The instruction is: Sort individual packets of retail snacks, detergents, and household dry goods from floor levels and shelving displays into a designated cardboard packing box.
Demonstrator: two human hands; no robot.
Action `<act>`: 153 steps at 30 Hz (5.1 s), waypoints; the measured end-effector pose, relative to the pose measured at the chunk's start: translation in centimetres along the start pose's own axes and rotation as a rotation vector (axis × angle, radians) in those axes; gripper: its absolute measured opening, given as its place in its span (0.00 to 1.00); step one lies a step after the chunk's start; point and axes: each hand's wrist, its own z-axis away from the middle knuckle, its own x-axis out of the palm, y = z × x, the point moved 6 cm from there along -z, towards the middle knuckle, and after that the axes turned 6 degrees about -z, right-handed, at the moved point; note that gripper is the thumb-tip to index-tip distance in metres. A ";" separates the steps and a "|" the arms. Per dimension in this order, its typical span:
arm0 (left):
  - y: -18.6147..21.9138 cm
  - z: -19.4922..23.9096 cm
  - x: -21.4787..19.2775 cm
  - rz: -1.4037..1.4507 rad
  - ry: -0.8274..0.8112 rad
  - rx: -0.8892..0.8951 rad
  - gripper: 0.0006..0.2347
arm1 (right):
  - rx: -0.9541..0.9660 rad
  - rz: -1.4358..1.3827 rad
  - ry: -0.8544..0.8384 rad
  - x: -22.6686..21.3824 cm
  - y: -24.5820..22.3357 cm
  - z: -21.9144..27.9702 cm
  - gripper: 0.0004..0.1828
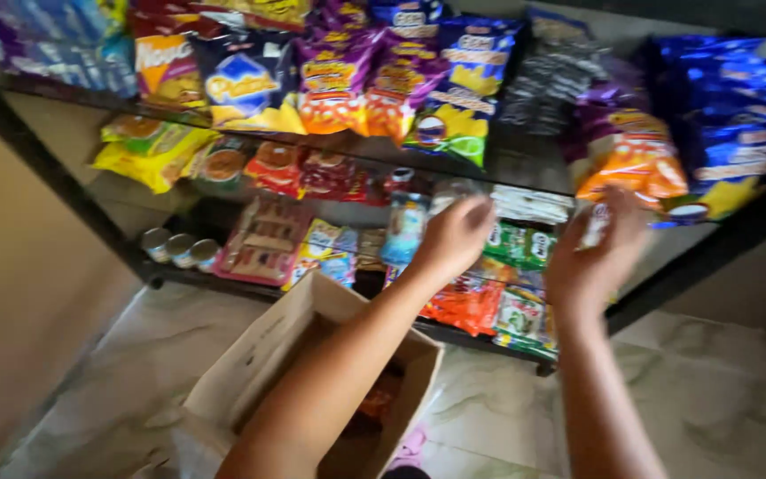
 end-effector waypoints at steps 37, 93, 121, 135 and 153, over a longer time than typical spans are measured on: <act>-12.9 19.7 -10.2 0.275 -0.118 -0.726 0.21 | 0.514 -0.587 -0.717 9.3 -2.9 19.0 0.07; -3.0 9.4 0.7 -0.008 0.186 -0.062 0.09 | 0.600 -0.378 -0.220 1.6 10.1 11.2 0.15; 4.8 0.6 5.3 0.447 -0.074 -0.387 0.20 | 0.642 -0.765 -0.055 -3.7 4.5 0.3 0.14; -14.1 23.8 -10.4 0.281 -0.202 -0.837 0.22 | 0.740 -0.731 -0.835 12.2 -0.1 24.2 0.11; -25.9 31.6 -6.0 -0.297 -0.347 -1.227 0.43 | -0.008 0.190 -1.695 25.4 5.4 47.7 0.22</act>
